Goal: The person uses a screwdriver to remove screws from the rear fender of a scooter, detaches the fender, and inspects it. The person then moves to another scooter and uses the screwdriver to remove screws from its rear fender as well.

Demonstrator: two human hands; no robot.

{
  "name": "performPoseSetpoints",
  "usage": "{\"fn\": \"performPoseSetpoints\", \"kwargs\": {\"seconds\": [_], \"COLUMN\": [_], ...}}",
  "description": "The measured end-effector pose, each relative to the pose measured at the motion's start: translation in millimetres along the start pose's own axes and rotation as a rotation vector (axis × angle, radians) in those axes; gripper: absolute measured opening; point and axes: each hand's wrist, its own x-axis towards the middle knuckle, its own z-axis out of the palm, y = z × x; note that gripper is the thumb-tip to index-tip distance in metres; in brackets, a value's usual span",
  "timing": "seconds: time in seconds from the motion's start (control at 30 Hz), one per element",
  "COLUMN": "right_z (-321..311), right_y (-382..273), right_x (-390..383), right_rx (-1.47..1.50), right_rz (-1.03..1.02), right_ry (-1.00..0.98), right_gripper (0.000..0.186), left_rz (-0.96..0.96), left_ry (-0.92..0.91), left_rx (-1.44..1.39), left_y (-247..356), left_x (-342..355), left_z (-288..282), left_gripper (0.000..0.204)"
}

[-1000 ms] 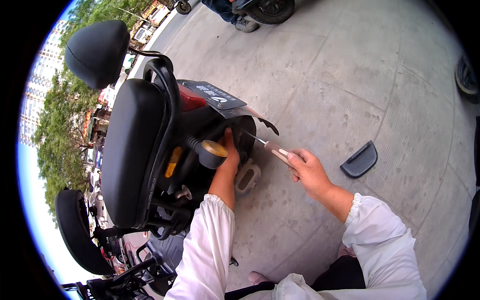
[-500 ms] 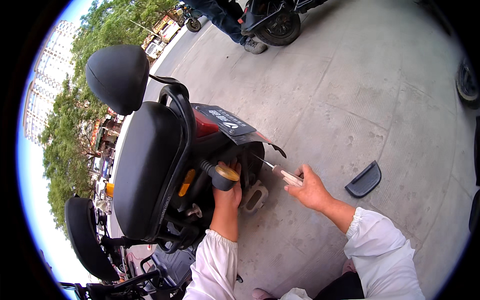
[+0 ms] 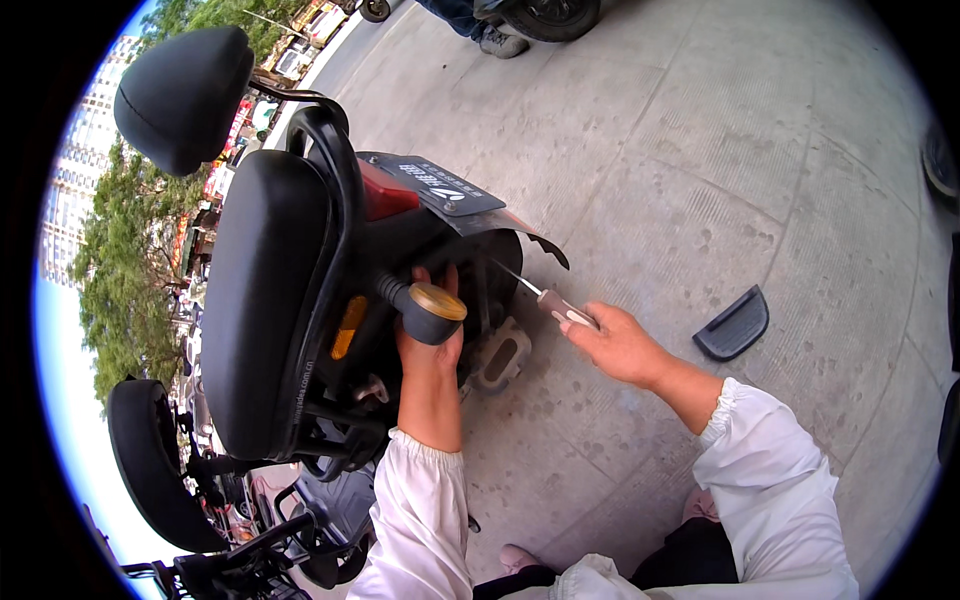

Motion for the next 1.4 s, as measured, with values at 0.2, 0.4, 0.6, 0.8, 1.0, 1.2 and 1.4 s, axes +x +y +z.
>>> {"fn": "performPoseSetpoints", "kwargs": {"seconds": [0.2, 0.4, 0.6, 0.8, 1.0, 1.2, 1.4], "right_z": [5.8, -4.6, -4.4, 1.2, 1.6, 3.0, 0.9], "right_y": [17.8, 2.3, 3.0, 7.7, 3.2, 16.9, 73.3], "right_x": [5.7, 2.1, 2.6, 6.5, -2.1, -10.8, -34.2], "right_rx": [-0.014, 0.008, -0.44, -0.418, -0.429, -0.373, -0.302], "right_rz": [-0.233, -0.032, -0.366, -0.367, -0.453, -0.375, -0.147], "right_ry": [0.082, -0.031, 0.355, 0.282, 0.354, 0.334, 0.249], "right_gripper": [0.035, 0.033, 0.033, 0.03, 0.027, 0.025, 0.024], "left_rz": [-0.026, -0.042, -0.063, 0.01, 0.1, -0.284, -0.442], "left_ry": [-0.021, 0.097, 0.0, -0.158, 0.093, 0.27, 0.382], "left_rx": [-0.111, -0.117, 0.096, 0.755, 1.044, 0.403, 0.137], "left_y": [1.3, -4.9, -6.0, -33.6, -49.1, -54.0, -57.6], "left_x": [1.5, -3.0, 1.2, 8.3, -7.7, -18.6, 10.3], "left_z": [-9.1, 4.2, -9.0, -11.4, 4.6, 19.8, 40.2], "left_gripper": [0.023, 0.024, 0.024, 0.035, 0.02, 0.016, 0.019]}}
